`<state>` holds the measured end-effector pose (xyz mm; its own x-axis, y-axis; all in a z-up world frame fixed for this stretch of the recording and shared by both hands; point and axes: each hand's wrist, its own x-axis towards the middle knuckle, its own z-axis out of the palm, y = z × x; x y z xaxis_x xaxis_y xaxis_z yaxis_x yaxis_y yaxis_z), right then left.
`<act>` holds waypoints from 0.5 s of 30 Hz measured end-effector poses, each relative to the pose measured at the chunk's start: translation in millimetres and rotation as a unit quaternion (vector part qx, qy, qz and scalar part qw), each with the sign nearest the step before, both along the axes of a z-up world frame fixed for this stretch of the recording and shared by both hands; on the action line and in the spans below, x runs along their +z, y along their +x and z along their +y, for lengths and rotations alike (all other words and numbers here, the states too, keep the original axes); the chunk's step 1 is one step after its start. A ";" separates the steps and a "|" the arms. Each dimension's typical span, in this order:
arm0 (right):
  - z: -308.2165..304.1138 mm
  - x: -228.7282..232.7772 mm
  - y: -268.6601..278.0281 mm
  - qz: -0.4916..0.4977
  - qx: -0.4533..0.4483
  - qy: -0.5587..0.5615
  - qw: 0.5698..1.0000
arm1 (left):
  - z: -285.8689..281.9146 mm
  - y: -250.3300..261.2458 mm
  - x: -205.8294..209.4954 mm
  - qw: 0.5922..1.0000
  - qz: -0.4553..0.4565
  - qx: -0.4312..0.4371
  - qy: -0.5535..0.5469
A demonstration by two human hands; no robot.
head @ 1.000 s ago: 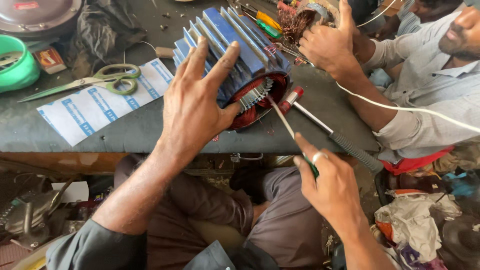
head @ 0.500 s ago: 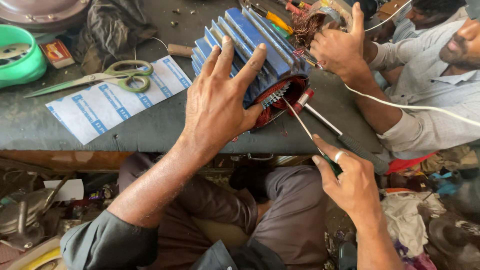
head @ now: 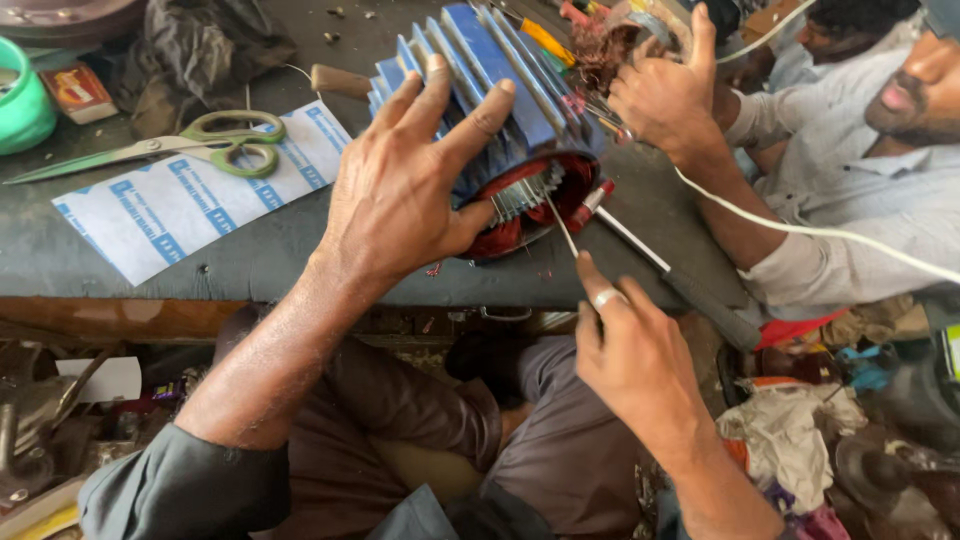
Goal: The person works on a blue finned electrical component, likely a motor stator, by hand and with tools. They arrange copper windings inside the slots, cut a strip of insulating material with scissors, and use a hammer and screwdriver to tap and adjust the windings.
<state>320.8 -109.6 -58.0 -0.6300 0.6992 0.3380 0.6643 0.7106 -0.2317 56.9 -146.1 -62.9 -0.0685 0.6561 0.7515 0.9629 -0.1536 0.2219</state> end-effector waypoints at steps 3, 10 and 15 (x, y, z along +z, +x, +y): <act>10.9 -4.5 10.9 0.046 0.017 -0.052 0.997 | 1.9 1.6 -1.8 1.000 0.006 -0.006 0.001; 37.9 -24.0 21.7 0.116 0.110 -0.025 0.987 | -0.2 11.2 3.5 1.000 0.023 0.000 0.011; 15.0 -17.4 32.3 0.096 0.080 -0.056 0.991 | -3.5 -2.5 3.6 0.999 0.006 -0.028 -0.024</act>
<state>353.1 -94.6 -75.3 -0.6669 0.6359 0.3883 0.4816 0.7656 -0.4265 54.3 -149.6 -59.4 -0.0228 0.6946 0.7190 0.9558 -0.1957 0.2194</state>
